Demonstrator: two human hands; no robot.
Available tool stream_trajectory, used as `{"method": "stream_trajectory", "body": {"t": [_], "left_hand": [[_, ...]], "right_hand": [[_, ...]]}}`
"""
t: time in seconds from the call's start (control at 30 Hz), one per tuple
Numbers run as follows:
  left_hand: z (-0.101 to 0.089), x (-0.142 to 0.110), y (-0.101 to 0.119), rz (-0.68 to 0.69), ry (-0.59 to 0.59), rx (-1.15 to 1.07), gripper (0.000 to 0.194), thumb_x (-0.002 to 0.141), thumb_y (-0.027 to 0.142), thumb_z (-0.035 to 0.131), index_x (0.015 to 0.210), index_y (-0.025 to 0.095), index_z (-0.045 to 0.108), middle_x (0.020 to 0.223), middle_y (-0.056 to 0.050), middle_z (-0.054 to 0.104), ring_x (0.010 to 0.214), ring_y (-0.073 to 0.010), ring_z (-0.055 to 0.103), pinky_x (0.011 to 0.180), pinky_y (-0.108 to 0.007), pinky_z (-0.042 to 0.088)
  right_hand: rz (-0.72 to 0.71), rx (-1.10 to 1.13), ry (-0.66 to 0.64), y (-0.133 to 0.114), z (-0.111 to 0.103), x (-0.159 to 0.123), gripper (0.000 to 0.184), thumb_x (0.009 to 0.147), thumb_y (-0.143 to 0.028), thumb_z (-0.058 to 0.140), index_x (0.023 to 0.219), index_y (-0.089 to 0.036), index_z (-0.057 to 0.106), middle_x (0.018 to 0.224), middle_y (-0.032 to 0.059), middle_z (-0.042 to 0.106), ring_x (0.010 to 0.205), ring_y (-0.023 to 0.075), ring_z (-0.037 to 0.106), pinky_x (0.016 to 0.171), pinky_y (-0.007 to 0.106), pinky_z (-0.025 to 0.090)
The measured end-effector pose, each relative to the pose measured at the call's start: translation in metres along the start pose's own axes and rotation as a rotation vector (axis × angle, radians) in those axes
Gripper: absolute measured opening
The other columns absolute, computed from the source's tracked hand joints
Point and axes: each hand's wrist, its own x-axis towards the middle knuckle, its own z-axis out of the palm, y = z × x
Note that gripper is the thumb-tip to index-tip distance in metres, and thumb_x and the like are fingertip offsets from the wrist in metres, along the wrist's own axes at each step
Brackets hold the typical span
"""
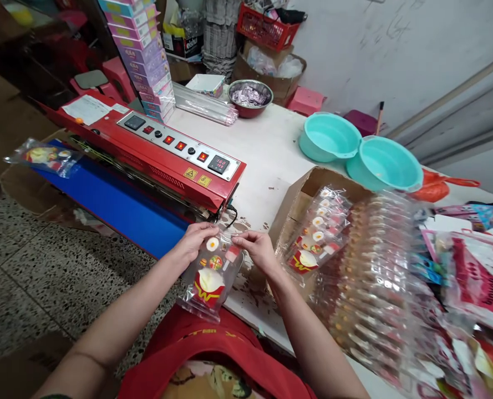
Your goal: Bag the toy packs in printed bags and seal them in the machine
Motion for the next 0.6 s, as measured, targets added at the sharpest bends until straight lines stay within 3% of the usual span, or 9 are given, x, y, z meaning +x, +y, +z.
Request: {"method": "stream_trajectory", "body": {"t": [0.2, 0.37, 0.47, 0.53, 0.6], "left_hand": [[-0.004, 0.024, 0.003, -0.02, 0.18, -0.039, 0.024, 0.058, 0.021, 0.081, 0.071, 0.012, 0.063, 0.057, -0.005, 0.067, 0.048, -0.0141, 0.061, 0.049, -0.023, 0.048], [-0.028, 0.024, 0.01, -0.041, 0.177, -0.02, 0.036, 0.054, 0.021, 0.084, 0.083, 0.011, 0.065, 0.069, -0.008, 0.072, 0.052, -0.0167, 0.065, 0.048, -0.024, 0.05], [-0.041, 0.02, 0.018, -0.016, 0.196, -0.034, 0.042, 0.049, 0.014, 0.084, 0.085, 0.012, 0.062, 0.071, -0.007, 0.072, 0.053, -0.0186, 0.066, 0.051, -0.027, 0.053], [-0.052, 0.02, 0.024, 0.047, 0.263, -0.065, 0.037, 0.05, 0.009, 0.079, 0.082, 0.012, 0.06, 0.07, -0.006, 0.071, 0.054, -0.0176, 0.066, 0.055, -0.027, 0.054], [-0.067, 0.024, 0.031, 0.125, 0.389, -0.067, 0.033, 0.051, 0.003, 0.073, 0.079, 0.012, 0.058, 0.066, -0.003, 0.068, 0.054, -0.0156, 0.064, 0.057, -0.026, 0.053]], "right_hand": [[-0.012, 0.113, 0.137, 0.012, 0.018, 0.009, 0.038, 0.048, -0.041, 0.089, 0.071, -0.017, 0.07, 0.069, 0.0044, 0.072, 0.062, 0.0188, 0.065, 0.063, 0.031, 0.052], [0.025, 0.274, 0.181, 0.025, 0.041, 0.044, 0.048, 0.043, -0.035, 0.088, 0.078, -0.017, 0.06, 0.066, 0.0021, 0.069, 0.059, 0.0164, 0.063, 0.056, 0.027, 0.049], [-0.011, 0.301, 0.216, 0.022, 0.061, 0.057, 0.048, 0.049, -0.039, 0.083, 0.081, -0.018, 0.054, 0.063, -0.0001, 0.065, 0.057, 0.0156, 0.06, 0.055, 0.027, 0.048], [-0.122, 0.245, 0.31, 0.016, 0.059, 0.055, 0.046, 0.059, -0.045, 0.078, 0.088, -0.018, 0.053, 0.072, 0.0018, 0.065, 0.066, 0.0169, 0.062, 0.062, 0.03, 0.051], [-0.276, 0.072, 0.515, 0.011, 0.037, 0.043, 0.048, 0.071, -0.049, 0.069, 0.103, -0.018, 0.053, 0.095, 0.0081, 0.066, 0.085, 0.0196, 0.063, 0.076, 0.034, 0.052]]}}
